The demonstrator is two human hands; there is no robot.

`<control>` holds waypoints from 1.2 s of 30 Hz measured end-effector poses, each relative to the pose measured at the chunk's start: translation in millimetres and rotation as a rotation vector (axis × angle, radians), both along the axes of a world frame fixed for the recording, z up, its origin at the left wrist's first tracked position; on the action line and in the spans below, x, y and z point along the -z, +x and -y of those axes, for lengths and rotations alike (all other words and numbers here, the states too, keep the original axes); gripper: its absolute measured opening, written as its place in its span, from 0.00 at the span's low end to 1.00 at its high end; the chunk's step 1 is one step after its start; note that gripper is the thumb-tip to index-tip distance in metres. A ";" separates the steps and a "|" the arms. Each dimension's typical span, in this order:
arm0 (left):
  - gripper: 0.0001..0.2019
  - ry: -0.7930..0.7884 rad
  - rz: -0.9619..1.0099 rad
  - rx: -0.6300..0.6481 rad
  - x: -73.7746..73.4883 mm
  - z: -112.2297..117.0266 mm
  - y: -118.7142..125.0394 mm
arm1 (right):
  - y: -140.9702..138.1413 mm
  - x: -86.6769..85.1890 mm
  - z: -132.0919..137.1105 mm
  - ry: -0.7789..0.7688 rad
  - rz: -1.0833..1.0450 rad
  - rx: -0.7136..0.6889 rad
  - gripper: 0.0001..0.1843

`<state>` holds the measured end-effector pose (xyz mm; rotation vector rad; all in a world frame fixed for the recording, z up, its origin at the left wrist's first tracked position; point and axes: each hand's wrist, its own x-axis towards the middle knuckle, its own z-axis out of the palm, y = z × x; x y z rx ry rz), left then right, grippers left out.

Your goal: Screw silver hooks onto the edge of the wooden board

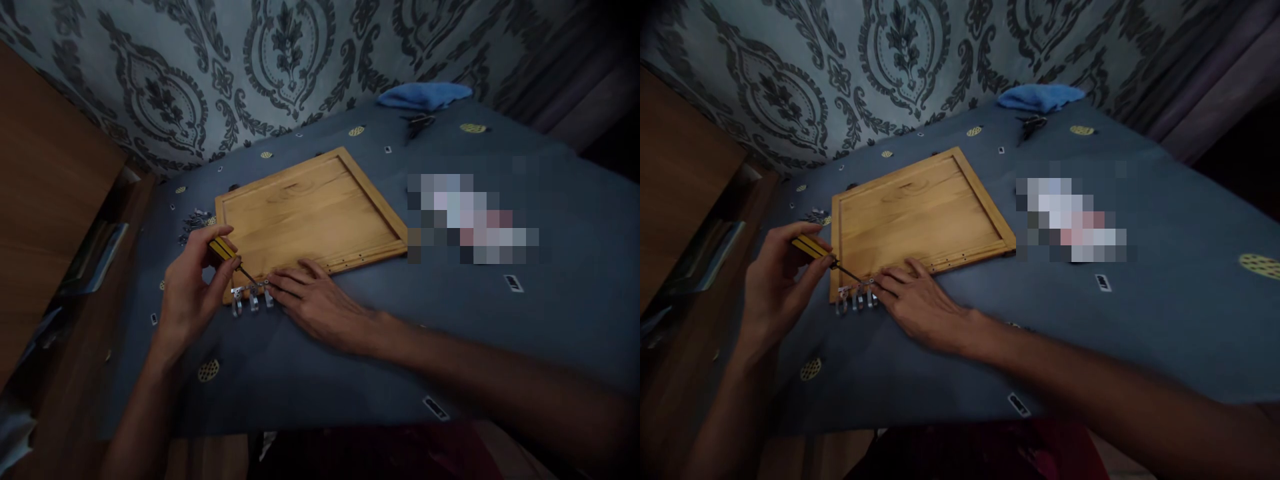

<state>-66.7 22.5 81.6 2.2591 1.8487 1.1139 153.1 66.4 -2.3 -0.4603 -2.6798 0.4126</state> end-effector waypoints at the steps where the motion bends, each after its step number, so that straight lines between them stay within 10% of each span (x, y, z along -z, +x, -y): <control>1: 0.16 0.006 0.002 0.002 0.3 -0.8 -0.5 | -0.2 0.2 0.3 -0.001 0.000 0.003 0.23; 36: 0.17 -0.022 0.032 0.067 -2.3 2.1 1.5 | 0.7 1.5 -0.9 0.039 0.010 -0.011 0.22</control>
